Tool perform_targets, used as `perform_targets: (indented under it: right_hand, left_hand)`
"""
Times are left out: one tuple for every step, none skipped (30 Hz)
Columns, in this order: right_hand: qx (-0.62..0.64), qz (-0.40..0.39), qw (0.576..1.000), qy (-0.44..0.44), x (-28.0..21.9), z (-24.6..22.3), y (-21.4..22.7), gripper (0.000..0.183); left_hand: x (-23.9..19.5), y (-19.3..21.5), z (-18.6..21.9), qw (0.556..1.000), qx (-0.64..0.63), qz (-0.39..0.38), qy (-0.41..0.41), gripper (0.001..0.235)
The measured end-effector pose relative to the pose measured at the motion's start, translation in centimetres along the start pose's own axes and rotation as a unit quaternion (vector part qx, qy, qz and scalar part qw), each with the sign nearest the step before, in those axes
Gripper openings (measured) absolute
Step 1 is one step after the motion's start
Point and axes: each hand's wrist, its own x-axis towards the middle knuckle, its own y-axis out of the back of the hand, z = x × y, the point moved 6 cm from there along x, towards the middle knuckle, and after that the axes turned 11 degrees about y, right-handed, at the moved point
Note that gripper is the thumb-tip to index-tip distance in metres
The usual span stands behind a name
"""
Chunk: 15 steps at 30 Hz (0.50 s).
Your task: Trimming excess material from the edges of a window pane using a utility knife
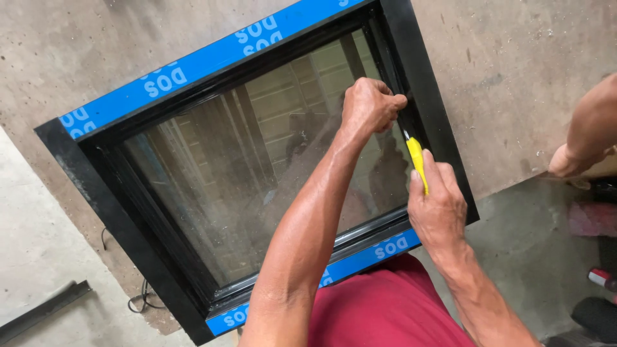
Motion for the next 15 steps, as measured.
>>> perform_targets:
  right_hand:
    - [0.006, 0.004, 1.0, -0.003, -0.4, 0.3, 0.2, 0.036]
    - [0.01, 0.007, 1.0, -0.007, -0.9, 0.6, 0.5, 0.037]
    - [0.01, 0.007, 1.0, -0.008, -1.3, 0.9, 0.7, 0.037]
    - [0.021, 0.018, 1.0, -0.007, -1.7, 1.2, 1.0, 0.037]
    - [0.033, 0.03, 0.999, -0.005, -2.2, 1.4, 1.2, 0.037]
    - [0.034, 0.029, 0.999, -0.005, -2.4, 1.8, 1.1, 0.037]
    - [0.04, 0.036, 0.999, -0.003, -2.7, 2.1, 1.0, 0.037]
    - [0.046, 0.043, 0.998, -0.001, -2.8, 2.4, 0.9, 0.037]
    - [0.047, 0.043, 0.998, 0.0, -3.0, 2.7, 0.8, 0.037]
    - [0.06, 0.048, 0.997, 0.001, -3.1, 2.9, 0.6, 0.037]
    - [0.072, 0.052, 0.996, 0.001, -3.2, 3.2, 0.5, 0.036]
    - [0.072, 0.052, 0.996, 0.002, -3.5, 3.4, 0.3, 0.036]
    - [0.088, 0.054, 0.995, -0.007, -3.8, 3.7, 0.1, 0.037]
    - [0.104, 0.055, 0.993, -0.016, -4.1, 4.0, -0.1, 0.037]
    - [0.104, 0.054, 0.993, -0.016, -4.4, 4.3, -0.1, 0.037]
  left_hand:
    - [-0.4, 0.3, 0.2, 1.0, 0.013, 0.012, -0.004, 0.017]
    - [-0.9, 0.5, 0.4, 0.999, 0.025, 0.022, -0.007, 0.016]
    - [-0.3, 0.2, 0.0, 0.999, 0.026, 0.021, -0.007, 0.016]
    - [0.2, 0.0, -0.4, 0.999, 0.037, 0.024, -0.009, 0.017]
    - [0.8, -0.1, -0.7, 0.998, 0.048, 0.028, -0.011, 0.018]
    - [0.6, -0.1, -0.8, 0.998, 0.048, 0.029, -0.011, 0.018]
    - [0.3, 0.1, -0.7, 0.996, 0.073, 0.045, -0.023, 0.018]
    - [0.1, 0.3, -0.5, 0.993, 0.098, 0.062, -0.037, 0.018]
    - [0.0, 0.3, -0.7, 0.993, 0.098, 0.063, -0.038, 0.018]
    - [-0.1, 0.3, -0.7, 0.993, 0.081, 0.072, -0.05, 0.02]
    - [-0.2, 0.4, -0.8, 0.993, 0.064, 0.08, -0.063, 0.022]
    - [0.1, 0.5, -1.2, 0.993, 0.063, 0.081, -0.063, 0.022]
    - [0.2, 1.0, -1.5, 0.991, 0.014, 0.111, -0.077, 0.023]
    - [0.4, 1.5, -1.8, 0.985, -0.036, 0.141, -0.09, 0.024]
    - [1.2, 2.1, -2.3, 0.985, -0.036, 0.14, -0.09, 0.024]
